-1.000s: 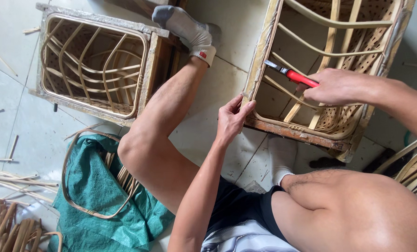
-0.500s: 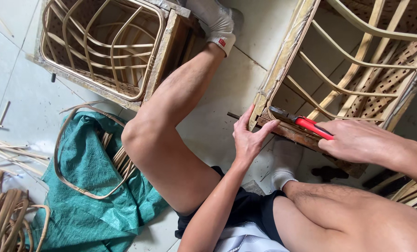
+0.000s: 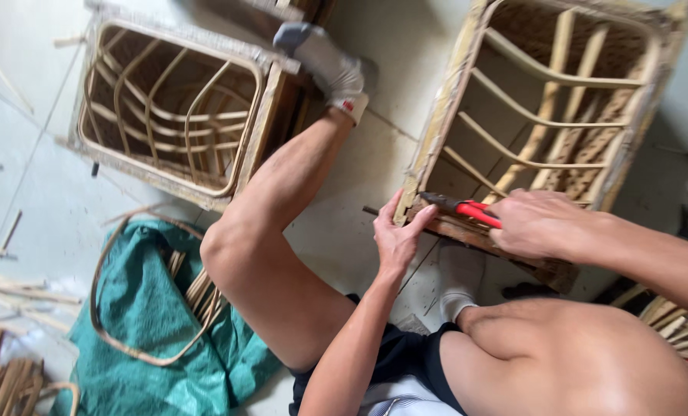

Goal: The person assembles a rectangular woven basket by fitting bamboo strips into a wooden frame. They use a hammer to secure the strips, pliers to adjust them, and apply glue to the joints. The person works on the basket while sitting on the floor.

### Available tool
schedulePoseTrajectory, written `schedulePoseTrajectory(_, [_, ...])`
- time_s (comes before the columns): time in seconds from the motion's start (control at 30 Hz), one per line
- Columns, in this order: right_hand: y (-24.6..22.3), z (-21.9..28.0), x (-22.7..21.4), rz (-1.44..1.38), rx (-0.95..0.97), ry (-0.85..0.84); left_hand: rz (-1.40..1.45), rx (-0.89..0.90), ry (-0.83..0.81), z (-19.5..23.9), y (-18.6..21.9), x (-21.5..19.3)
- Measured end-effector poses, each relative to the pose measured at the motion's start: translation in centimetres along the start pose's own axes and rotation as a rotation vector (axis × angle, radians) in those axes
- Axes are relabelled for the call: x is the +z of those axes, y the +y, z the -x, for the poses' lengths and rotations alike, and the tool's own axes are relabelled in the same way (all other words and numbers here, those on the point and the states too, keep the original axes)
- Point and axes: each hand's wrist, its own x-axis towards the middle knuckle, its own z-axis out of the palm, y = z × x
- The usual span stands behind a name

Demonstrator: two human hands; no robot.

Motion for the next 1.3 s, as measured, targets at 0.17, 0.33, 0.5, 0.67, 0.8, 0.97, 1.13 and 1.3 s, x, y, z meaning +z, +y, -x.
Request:
schedulePoseTrajectory(0.17, [3.3,1.7,4.7,-0.252,-0.167,0.207,-0.179,0.082,-0.005,0.8,0.3,-0.5])
schedulePoseTrajectory(0.33, [10.3,5.1,16.6,-1.117,-0.041,0.583,-0.764,1.036,0.01,2.3,0.0,-1.9])
schedulePoseTrajectory(0.5, [11.1,4.7,27.5,-1.012,0.276,1.001,-0.957,1.23,-0.457,-1.2,1.4,-1.1])
schedulePoseTrajectory(0.67, [6.9,0.8,30.3,-0.845,0.306,1.304,-0.923,1.238,-0.546,-2.3,2.1,0.1])
schedulePoseTrajectory(0.8, [6.1,-0.6,30.1,-0.933,0.26,1.436,-0.949,1.238,-0.522,-1.5,2.2,0.7])
schedulePoseTrajectory(0.97, [8.2,-1.9,29.8,-0.885,0.298,1.461,-0.964,1.232,-0.488,-0.9,2.7,2.3])
schedulePoseTrajectory(1.13, [14.6,-4.3,30.3,-0.743,0.288,1.454,-1.008,1.12,-0.415,0.7,2.9,6.9])
schedulePoseTrajectory(1.3, [23.0,-7.8,29.9,-0.757,0.374,1.517,-0.856,1.133,-0.504,2.2,4.5,12.6])
